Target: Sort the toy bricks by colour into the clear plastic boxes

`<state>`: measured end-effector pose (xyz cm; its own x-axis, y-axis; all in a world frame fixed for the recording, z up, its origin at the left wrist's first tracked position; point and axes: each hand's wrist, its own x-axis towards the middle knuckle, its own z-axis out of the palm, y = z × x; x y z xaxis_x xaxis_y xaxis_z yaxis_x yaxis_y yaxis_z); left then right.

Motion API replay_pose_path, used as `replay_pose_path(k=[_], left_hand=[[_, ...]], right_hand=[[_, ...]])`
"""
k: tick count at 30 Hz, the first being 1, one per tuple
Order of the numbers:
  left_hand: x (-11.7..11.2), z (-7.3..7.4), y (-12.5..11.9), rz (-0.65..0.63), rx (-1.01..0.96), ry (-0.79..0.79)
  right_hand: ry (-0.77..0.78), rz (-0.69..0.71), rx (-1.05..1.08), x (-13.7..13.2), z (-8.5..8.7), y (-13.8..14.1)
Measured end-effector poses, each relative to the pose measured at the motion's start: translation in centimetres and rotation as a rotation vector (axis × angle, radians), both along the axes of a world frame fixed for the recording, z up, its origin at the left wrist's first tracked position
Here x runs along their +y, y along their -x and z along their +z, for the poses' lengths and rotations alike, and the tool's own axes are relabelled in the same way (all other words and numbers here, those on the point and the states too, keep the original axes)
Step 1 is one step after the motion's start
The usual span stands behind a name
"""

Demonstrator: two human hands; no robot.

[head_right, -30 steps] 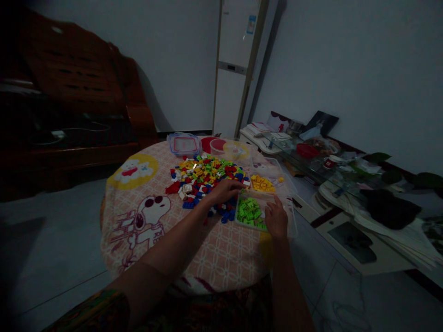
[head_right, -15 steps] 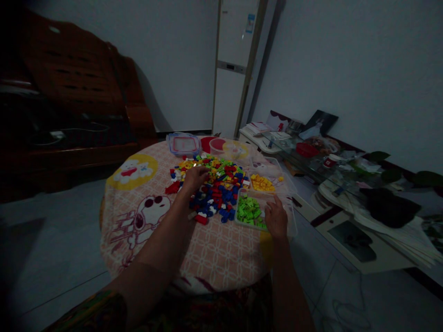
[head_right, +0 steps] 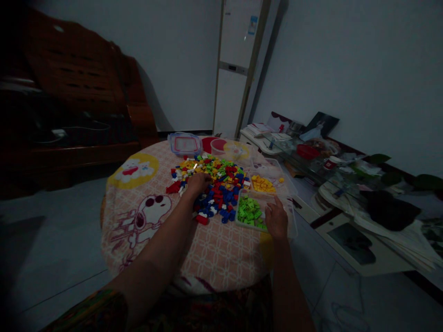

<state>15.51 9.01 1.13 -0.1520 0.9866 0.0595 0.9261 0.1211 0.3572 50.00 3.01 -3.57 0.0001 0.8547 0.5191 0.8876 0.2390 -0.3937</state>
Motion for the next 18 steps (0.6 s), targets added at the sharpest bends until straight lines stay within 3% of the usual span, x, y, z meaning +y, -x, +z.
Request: replay_pose_path(k=[18], left_hand=[[0.02, -0.25, 0.41, -0.008, -0.124, -0.078]], right_hand=[[-0.01, 0.008, 0.007, 0.0, 0.03, 0.01]])
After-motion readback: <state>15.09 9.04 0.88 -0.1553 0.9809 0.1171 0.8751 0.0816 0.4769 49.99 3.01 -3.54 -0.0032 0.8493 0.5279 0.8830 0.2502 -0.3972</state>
